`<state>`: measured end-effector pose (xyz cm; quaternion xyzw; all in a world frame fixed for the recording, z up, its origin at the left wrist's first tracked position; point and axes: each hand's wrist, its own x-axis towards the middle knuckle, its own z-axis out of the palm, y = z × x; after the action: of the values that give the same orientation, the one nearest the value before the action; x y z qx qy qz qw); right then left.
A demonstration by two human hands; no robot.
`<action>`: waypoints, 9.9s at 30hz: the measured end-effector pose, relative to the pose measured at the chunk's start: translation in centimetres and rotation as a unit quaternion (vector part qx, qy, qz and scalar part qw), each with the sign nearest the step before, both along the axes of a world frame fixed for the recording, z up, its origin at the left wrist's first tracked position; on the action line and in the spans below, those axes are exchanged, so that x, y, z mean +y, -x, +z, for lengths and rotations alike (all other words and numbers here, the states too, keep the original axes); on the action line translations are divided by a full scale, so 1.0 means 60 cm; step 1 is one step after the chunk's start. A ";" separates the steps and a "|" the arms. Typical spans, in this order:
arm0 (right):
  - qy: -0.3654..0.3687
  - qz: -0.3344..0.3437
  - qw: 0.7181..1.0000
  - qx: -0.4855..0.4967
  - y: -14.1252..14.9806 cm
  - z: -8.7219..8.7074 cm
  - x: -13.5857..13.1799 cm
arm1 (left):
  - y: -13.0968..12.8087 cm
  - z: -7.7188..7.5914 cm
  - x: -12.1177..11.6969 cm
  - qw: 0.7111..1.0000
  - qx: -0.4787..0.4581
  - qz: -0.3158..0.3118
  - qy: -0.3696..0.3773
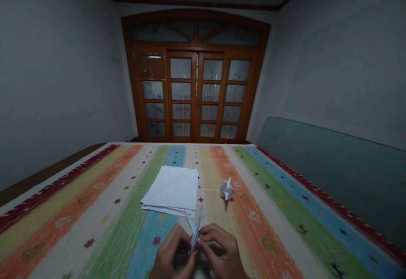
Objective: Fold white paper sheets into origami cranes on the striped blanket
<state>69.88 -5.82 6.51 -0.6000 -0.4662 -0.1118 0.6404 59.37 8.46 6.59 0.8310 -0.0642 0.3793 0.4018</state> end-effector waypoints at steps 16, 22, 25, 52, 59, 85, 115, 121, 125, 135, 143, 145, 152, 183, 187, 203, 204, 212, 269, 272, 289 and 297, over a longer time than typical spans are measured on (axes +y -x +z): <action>0.090 -0.033 0.971 0.221 -0.002 -0.014 0.003 | -0.002 0.003 0.001 0.999 0.052 0.006 0.014; 0.094 -0.036 0.987 0.126 0.003 -0.011 -0.003 | -0.008 -0.024 0.003 1.000 0.008 0.015 -0.004; 0.083 -0.029 0.994 0.066 0.003 -0.011 -0.005 | -0.009 -0.033 0.005 1.000 -0.002 0.020 -0.010; 0.043 0.197 0.925 0.322 -0.014 -0.017 0.008 | -0.010 0.008 0.010 0.963 0.126 0.013 0.237; 0.058 0.167 0.911 0.374 -0.010 -0.016 0.016 | -0.012 0.015 0.005 0.953 0.177 -0.016 0.245; 0.149 0.219 0.892 0.365 -0.006 -0.034 0.016 | -0.016 0.065 0.060 0.926 0.244 -0.199 0.208; 0.160 0.133 0.928 0.309 -0.007 -0.035 0.015 | -0.002 0.040 0.030 0.962 0.178 0.001 0.207; 0.171 0.123 0.937 0.279 -0.009 -0.041 0.012 | 0.000 0.042 0.026 0.959 0.179 -0.032 0.219; 0.179 0.121 0.939 0.267 -0.007 -0.036 0.011 | -0.002 0.040 0.023 0.963 0.179 -0.012 0.201; 0.203 0.124 0.943 0.231 -0.008 -0.039 0.007 | -0.002 0.047 0.021 0.964 0.148 -0.008 0.221; 0.165 0.158 0.919 0.322 -0.006 -0.026 0.014 | 0.000 0.033 0.022 0.973 0.115 0.002 0.199; 0.157 0.156 0.918 0.329 -0.006 -0.022 0.015 | -0.002 0.026 0.024 0.970 0.118 0.007 0.210; 0.166 0.145 0.941 0.258 -0.011 -0.025 0.008 | -0.009 0.042 0.038 0.947 0.136 -0.026 0.291; 0.188 0.246 0.918 0.249 -0.030 -0.044 -0.004 | -0.006 0.103 0.080 0.955 0.246 -0.149 0.069; 0.196 0.229 0.922 0.244 -0.033 -0.063 -0.007 | -0.003 0.101 0.085 0.960 0.221 -0.168 0.019; 0.170 0.122 0.955 0.211 -0.029 -0.109 -0.010 | -0.010 0.094 0.053 0.935 0.247 -0.110 0.231; 0.172 0.116 0.956 0.210 -0.029 -0.108 -0.010 | -0.012 0.091 0.052 0.934 0.248 -0.100 0.235; 0.182 0.055 0.963 0.191 -0.033 -0.094 -0.008 | -0.003 0.089 0.048 0.963 0.254 0.005 0.086; 0.205 0.159 0.947 0.190 -0.030 -0.067 -0.015 | 0.002 0.121 0.091 0.952 0.228 -0.197 -0.056; 0.213 0.174 0.943 0.189 -0.030 -0.065 -0.015 | 0.002 0.125 0.089 0.950 0.251 -0.184 -0.043; 0.203 0.171 0.942 0.205 -0.039 -0.105 -0.018 | 0.005 0.101 0.069 0.957 0.249 -0.146 0.000; 0.209 0.172 0.942 0.197 -0.035 -0.074 -0.011 | -0.013 0.076 0.059 0.912 0.324 -0.155 0.201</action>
<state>71.98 -6.50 2.04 -0.6407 -0.4402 0.2202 0.5893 60.13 12.02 11.14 0.7898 0.0193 0.0275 0.6124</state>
